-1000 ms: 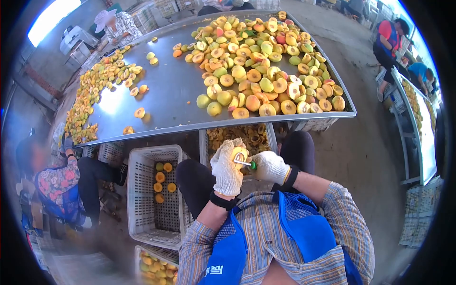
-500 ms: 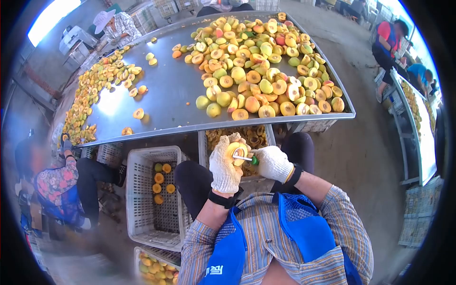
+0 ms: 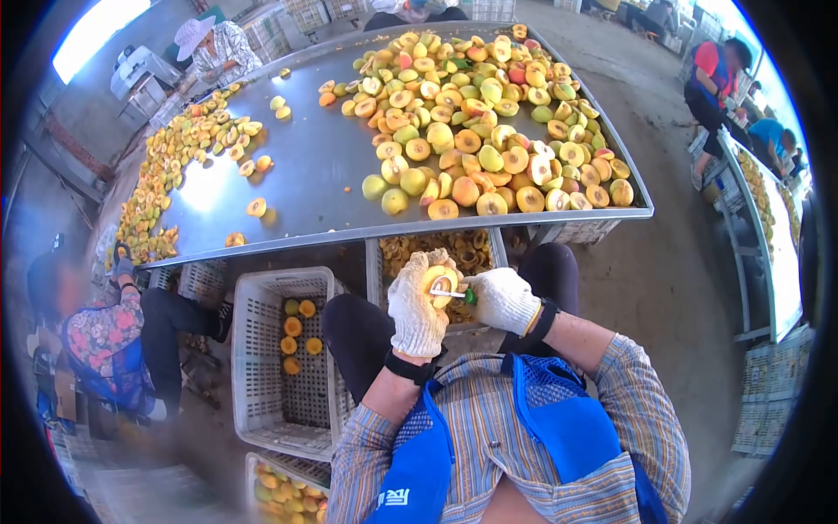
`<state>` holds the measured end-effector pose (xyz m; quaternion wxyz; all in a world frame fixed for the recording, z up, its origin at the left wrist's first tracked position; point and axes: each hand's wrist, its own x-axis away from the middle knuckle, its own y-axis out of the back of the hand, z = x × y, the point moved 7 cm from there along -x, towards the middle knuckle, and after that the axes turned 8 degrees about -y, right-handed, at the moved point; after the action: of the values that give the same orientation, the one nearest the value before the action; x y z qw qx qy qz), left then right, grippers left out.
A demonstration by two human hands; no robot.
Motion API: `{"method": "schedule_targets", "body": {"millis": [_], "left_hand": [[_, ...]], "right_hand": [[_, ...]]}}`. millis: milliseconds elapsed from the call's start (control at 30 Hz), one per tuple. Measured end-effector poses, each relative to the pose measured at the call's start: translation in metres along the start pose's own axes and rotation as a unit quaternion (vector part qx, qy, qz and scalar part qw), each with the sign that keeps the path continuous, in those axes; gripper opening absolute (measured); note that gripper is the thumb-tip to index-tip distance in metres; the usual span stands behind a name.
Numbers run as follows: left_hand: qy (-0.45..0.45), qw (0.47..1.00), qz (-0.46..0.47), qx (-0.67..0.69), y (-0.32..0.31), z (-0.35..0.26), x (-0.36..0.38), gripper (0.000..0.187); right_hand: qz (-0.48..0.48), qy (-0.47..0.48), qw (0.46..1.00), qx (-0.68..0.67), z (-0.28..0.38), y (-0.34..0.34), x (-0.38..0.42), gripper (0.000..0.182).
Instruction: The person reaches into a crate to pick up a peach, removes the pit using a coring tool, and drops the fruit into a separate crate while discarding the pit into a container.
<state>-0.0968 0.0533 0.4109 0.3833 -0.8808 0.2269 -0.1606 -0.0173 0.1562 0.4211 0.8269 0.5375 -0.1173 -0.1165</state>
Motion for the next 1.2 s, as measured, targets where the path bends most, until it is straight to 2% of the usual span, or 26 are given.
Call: {"method": "schedule_targets", "body": {"millis": [100, 200, 267, 300, 367, 400, 467, 500, 533, 600, 633, 667, 700, 733, 767, 800, 867, 900, 933, 967, 1000, 1033, 1067, 1133, 1167, 1200], "left_hand": [[0.009, 1.000, -0.007, -0.008, -0.001, -0.001, 0.002, 0.029], [0.003, 1.000, -0.003, -0.029, -0.003, -0.004, 0.005, 0.027], [-0.018, 0.993, -0.017, -0.114, -0.006, -0.010, 0.009, 0.030], [-0.015, 0.993, -0.018, -0.115, -0.006, -0.010, 0.011, 0.030], [-0.044, 0.990, 0.009, -0.131, -0.010, -0.016, 0.011, 0.029], [-0.044, 0.990, 0.009, -0.132, -0.010, -0.021, 0.009, 0.029], [0.054, 0.994, 0.088, -0.037, -0.022, -0.019, 0.008, 0.021], [0.032, 0.992, 0.112, -0.042, -0.026, -0.021, 0.006, 0.021], [0.033, 0.993, 0.109, -0.041, -0.023, -0.020, 0.001, 0.021], [0.031, 0.986, 0.125, -0.104, -0.020, -0.018, -0.010, 0.023], [-0.004, 0.977, 0.094, -0.190, -0.019, -0.021, -0.014, 0.023], [-0.004, 0.977, 0.095, -0.189, -0.020, -0.022, -0.014, 0.023], [0.017, 0.979, 0.148, -0.141, -0.028, -0.021, -0.012, 0.022], [0.039, 0.974, 0.201, -0.092, -0.034, -0.020, -0.009, 0.020], [0.068, 0.971, 0.231, -0.002, -0.034, -0.015, -0.008, 0.021], [0.069, 0.971, 0.230, -0.003, -0.031, -0.012, -0.010, 0.021], [0.117, 0.933, 0.295, 0.170, -0.040, -0.006, -0.006, 0.026], [0.115, 0.930, 0.311, 0.157, -0.035, 0.000, -0.008, 0.033], [0.114, 0.930, 0.312, 0.157, -0.043, 0.001, -0.005, 0.033], [0.069, 0.975, 0.188, 0.092, -0.039, 0.001, -0.011, 0.032], [0.025, 0.998, 0.059, 0.025, -0.025, -0.003, -0.014, 0.032], [0.129, 0.969, 0.148, 0.151, -0.021, 0.009, -0.023, 0.034], [0.125, 0.970, 0.147, 0.151, -0.022, 0.003, -0.026, 0.034], [0.039, 0.997, -0.052, 0.047, 0.006, -0.017, -0.036, 0.032], [-0.015, 0.987, -0.117, 0.105, 0.017, -0.027, -0.046, 0.032], [-0.061, 0.990, -0.036, 0.121, 0.041, -0.037, -0.065, 0.030]], "right_hand": [[-0.002, -0.002, 1.000, -0.011, -0.002, 0.001, -0.001, 0.020], [0.038, 0.013, 0.999, 0.021, -0.002, -0.003, -0.001, 0.016], [0.032, 0.041, 0.998, 0.018, -0.001, -0.002, 0.000, 0.016], [0.033, 0.040, 0.999, 0.018, -0.002, -0.003, 0.000, 0.016], [0.093, 0.051, 0.994, 0.007, -0.002, -0.012, -0.001, 0.016], [0.091, 0.007, 0.996, -0.010, 0.001, -0.007, 0.010, 0.020], [0.187, -0.042, 0.972, -0.136, 0.011, -0.015, 0.017, 0.025], [0.168, -0.019, 0.977, -0.126, 0.013, -0.012, 0.014, 0.033], [0.171, -0.020, 0.977, -0.126, 0.014, -0.011, 0.014, 0.033], [0.177, -0.085, 0.976, -0.091, 0.011, -0.002, 0.012, 0.032], [0.264, -0.142, 0.942, -0.148, 0.014, -0.006, 0.016, 0.033], [0.259, -0.058, 0.939, -0.218, 0.016, -0.024, 0.017, 0.026], [0.281, -0.012, 0.888, -0.364, 0.031, -0.026, 0.024, 0.022], [0.296, 0.034, 0.813, -0.500, 0.044, -0.022, 0.027, 0.019], [0.322, 0.033, 0.786, -0.527, 0.044, -0.020, 0.030, 0.022], [0.322, 0.033, 0.785, -0.529, 0.042, -0.018, 0.026, 0.022], [0.347, 0.008, 0.787, -0.510, 0.035, -0.024, 0.021, 0.027], [0.248, 0.109, 0.814, -0.514, 0.014, -0.045, 0.006, 0.027], [0.177, 0.112, 0.873, -0.441, -0.015, -0.091, -0.017, 0.028], [0.095, 0.166, 0.932, -0.307, -0.014, -0.077, -0.020, 0.027], [0.010, 0.215, 0.962, -0.166, -0.008, -0.059, -0.020, 0.027], [0.069, 0.120, 0.977, -0.160, 0.004, -0.029, -0.016, 0.024], [0.070, 0.124, 0.977, -0.159, 0.010, -0.024, -0.017, 0.024], [0.131, 0.070, 0.984, -0.097, 0.009, -0.032, -0.023, 0.029], [0.103, 0.059, 0.990, -0.078, 0.006, -0.040, -0.025, 0.019], [0.104, 0.064, 0.989, -0.078, 0.003, -0.047, -0.030, 0.019]]}}
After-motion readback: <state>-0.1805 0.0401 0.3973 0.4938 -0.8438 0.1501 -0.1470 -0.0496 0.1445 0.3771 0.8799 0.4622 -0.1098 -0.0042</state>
